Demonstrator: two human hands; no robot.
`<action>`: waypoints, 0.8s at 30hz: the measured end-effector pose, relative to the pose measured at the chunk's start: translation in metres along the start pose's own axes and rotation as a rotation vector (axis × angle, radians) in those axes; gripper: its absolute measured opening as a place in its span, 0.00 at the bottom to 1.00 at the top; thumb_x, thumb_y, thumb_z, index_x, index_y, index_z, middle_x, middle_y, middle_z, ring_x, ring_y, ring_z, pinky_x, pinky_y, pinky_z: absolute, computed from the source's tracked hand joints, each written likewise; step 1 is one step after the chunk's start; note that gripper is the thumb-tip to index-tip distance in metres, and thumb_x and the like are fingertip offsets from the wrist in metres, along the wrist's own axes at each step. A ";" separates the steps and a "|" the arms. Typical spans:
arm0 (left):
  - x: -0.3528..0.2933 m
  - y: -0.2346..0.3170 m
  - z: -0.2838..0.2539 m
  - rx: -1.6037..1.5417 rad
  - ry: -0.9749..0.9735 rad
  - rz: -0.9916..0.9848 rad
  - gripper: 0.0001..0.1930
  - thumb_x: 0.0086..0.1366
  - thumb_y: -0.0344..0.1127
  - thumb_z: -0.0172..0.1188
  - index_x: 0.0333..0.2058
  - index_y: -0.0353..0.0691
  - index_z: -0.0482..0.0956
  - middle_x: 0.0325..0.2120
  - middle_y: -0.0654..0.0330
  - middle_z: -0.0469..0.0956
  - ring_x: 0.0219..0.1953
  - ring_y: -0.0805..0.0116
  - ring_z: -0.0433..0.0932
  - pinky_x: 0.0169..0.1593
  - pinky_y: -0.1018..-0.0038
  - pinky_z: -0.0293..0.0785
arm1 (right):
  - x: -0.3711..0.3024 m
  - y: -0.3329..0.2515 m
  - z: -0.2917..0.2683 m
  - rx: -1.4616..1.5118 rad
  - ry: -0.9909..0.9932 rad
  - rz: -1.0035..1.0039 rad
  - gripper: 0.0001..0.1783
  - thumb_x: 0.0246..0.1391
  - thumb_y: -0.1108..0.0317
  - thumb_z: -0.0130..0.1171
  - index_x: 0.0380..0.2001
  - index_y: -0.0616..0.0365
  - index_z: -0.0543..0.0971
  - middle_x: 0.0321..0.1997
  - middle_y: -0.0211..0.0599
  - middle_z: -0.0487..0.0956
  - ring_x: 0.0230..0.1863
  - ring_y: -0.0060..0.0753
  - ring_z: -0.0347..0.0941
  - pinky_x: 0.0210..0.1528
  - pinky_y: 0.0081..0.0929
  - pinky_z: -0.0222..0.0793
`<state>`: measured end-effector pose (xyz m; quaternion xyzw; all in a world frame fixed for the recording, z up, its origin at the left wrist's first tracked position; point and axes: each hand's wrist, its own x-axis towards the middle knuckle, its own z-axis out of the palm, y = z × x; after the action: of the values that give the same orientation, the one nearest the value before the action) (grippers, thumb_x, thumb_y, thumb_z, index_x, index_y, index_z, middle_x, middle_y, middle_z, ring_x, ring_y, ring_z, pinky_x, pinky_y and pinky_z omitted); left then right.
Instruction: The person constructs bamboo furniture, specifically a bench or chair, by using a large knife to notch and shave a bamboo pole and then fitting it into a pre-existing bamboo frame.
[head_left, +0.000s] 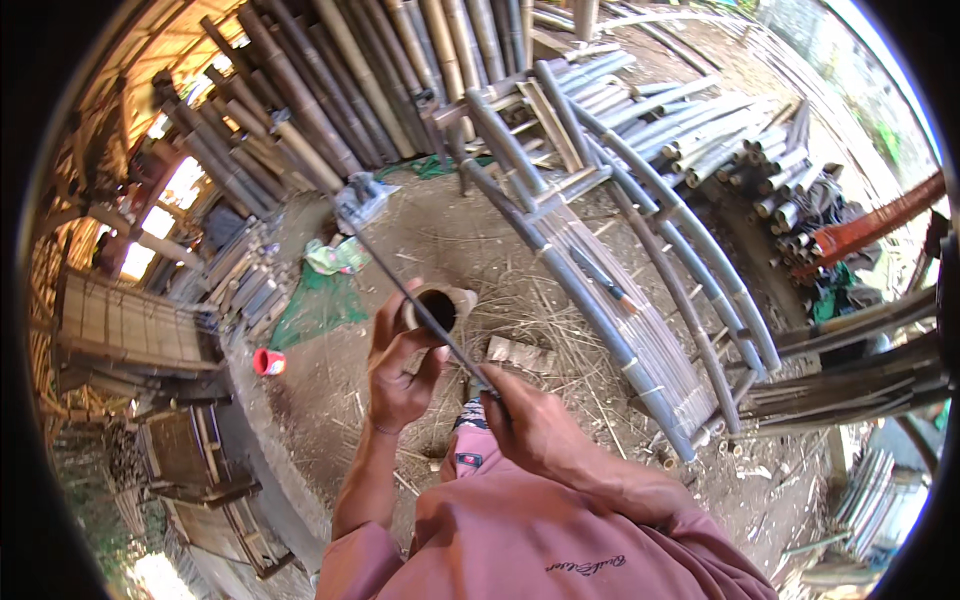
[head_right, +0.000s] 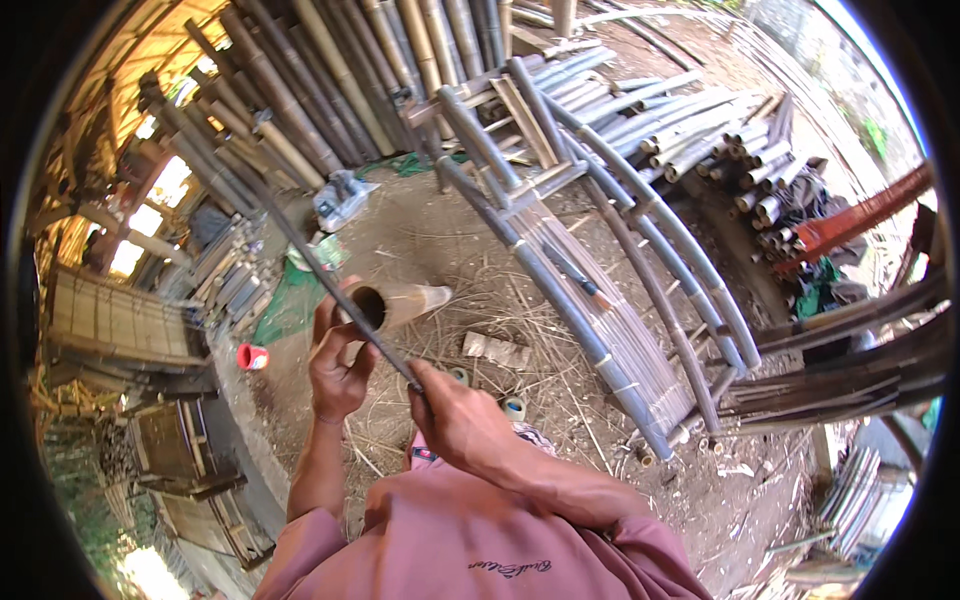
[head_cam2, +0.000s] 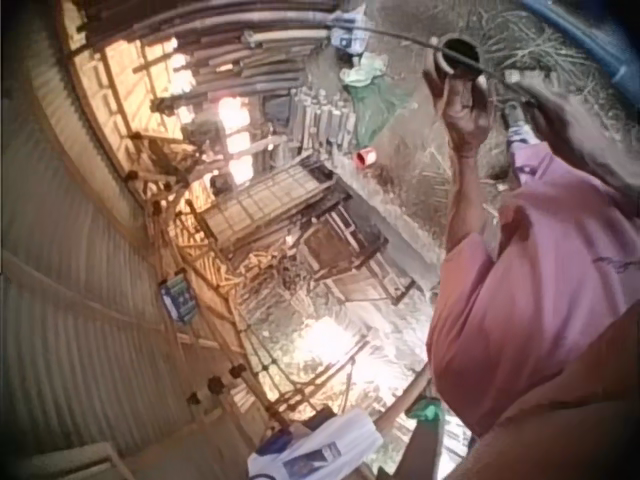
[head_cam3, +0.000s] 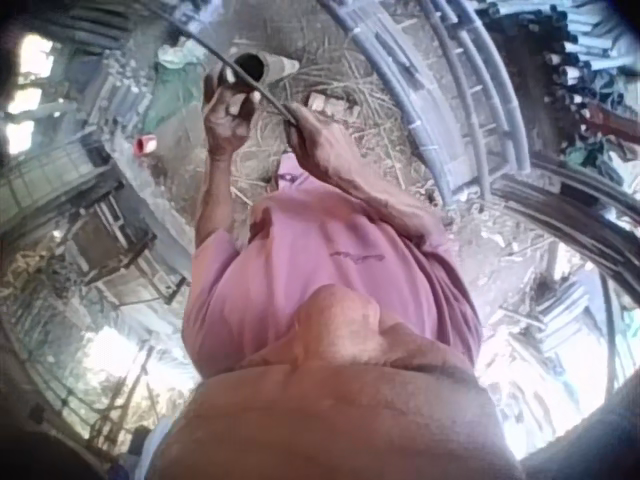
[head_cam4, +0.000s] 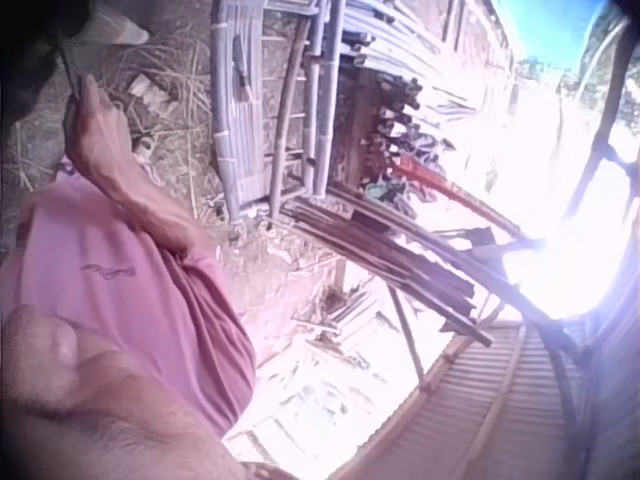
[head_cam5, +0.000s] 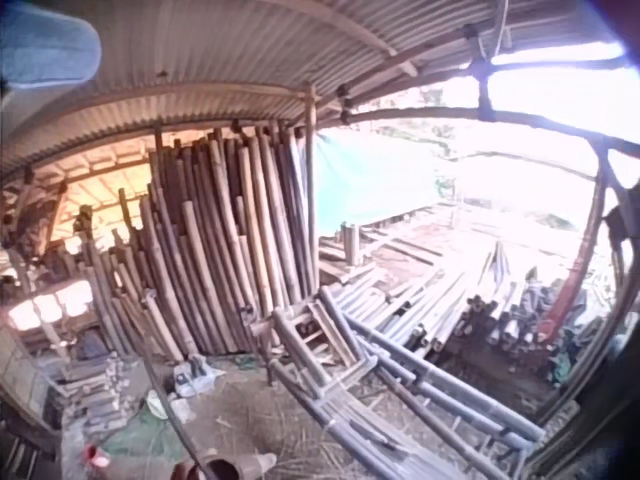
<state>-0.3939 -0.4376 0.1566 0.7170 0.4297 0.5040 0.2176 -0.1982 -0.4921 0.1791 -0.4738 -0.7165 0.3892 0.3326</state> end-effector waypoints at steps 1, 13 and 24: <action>-0.001 0.001 0.001 -0.018 -0.003 -0.017 0.07 0.58 0.28 0.64 0.36 0.40 0.81 0.58 0.42 0.65 0.59 0.46 0.69 0.60 0.61 0.66 | 0.000 -0.001 -0.002 0.029 -0.028 0.032 0.19 0.60 0.66 0.51 0.53 0.59 0.66 0.40 0.59 0.77 0.32 0.63 0.76 0.31 0.52 0.74; -0.008 -0.004 0.016 -0.336 0.094 -0.107 0.38 0.56 0.30 0.69 0.59 0.36 0.52 0.58 0.44 0.61 0.60 0.53 0.66 0.61 0.63 0.66 | -0.005 -0.006 -0.007 -0.068 -0.090 0.175 0.16 0.61 0.65 0.49 0.50 0.58 0.66 0.37 0.57 0.77 0.33 0.62 0.76 0.32 0.52 0.73; -0.009 0.000 0.012 -0.306 0.047 -0.136 0.35 0.50 0.21 0.66 0.56 0.34 0.59 0.53 0.51 0.65 0.58 0.59 0.69 0.62 0.66 0.65 | -0.010 -0.014 -0.013 -0.044 -0.063 0.155 0.14 0.61 0.68 0.49 0.49 0.59 0.69 0.31 0.59 0.78 0.30 0.63 0.76 0.29 0.52 0.72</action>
<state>-0.3846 -0.4440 0.1467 0.6328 0.4002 0.5643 0.3477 -0.1894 -0.5018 0.1963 -0.5229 -0.6960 0.4125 0.2683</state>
